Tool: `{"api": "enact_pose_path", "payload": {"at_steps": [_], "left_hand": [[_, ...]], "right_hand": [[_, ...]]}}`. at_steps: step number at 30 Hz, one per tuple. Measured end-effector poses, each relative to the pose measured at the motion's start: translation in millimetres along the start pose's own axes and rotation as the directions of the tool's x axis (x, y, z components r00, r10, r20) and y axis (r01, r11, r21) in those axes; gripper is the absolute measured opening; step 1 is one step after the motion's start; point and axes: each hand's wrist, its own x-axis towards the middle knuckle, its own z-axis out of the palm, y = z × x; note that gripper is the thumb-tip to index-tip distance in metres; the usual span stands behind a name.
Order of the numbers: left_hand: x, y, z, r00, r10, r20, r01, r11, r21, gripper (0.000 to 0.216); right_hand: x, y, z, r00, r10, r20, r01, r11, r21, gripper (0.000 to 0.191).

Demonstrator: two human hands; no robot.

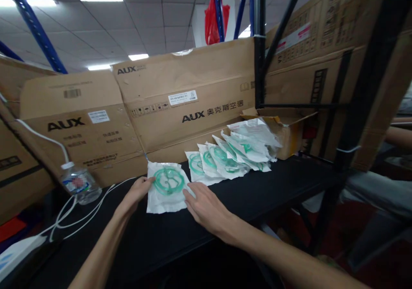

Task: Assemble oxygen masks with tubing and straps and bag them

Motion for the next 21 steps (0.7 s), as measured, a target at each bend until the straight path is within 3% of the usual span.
{"api": "enact_pose_path", "payload": {"at_steps": [3,8,16,21], "left_hand": [[17.1,17.8,12.9,0.998,0.004,0.059,-0.001,0.999,-0.038,0.032],[41.3,43.9,48.8,0.978,0.029,0.208,-0.011,0.996,-0.086,0.032],[55.1,74.5,120.4,0.957,0.055,0.285,-0.02,0.992,-0.126,0.034],[56.7,84.4,136.1,0.944,0.036,0.328,0.002,0.994,-0.112,0.034]], "right_hand": [[19.0,19.2,-3.7,0.998,0.029,-0.057,-0.033,0.997,-0.071,0.037],[35.8,47.2,-2.5,0.993,0.094,-0.07,-0.106,0.973,-0.206,0.024],[28.5,64.1,-16.2,0.986,0.15,-0.075,-0.167,0.914,-0.37,0.029],[18.2,65.3,-18.3,0.99,0.124,-0.07,-0.141,0.923,-0.358,0.029]]}}
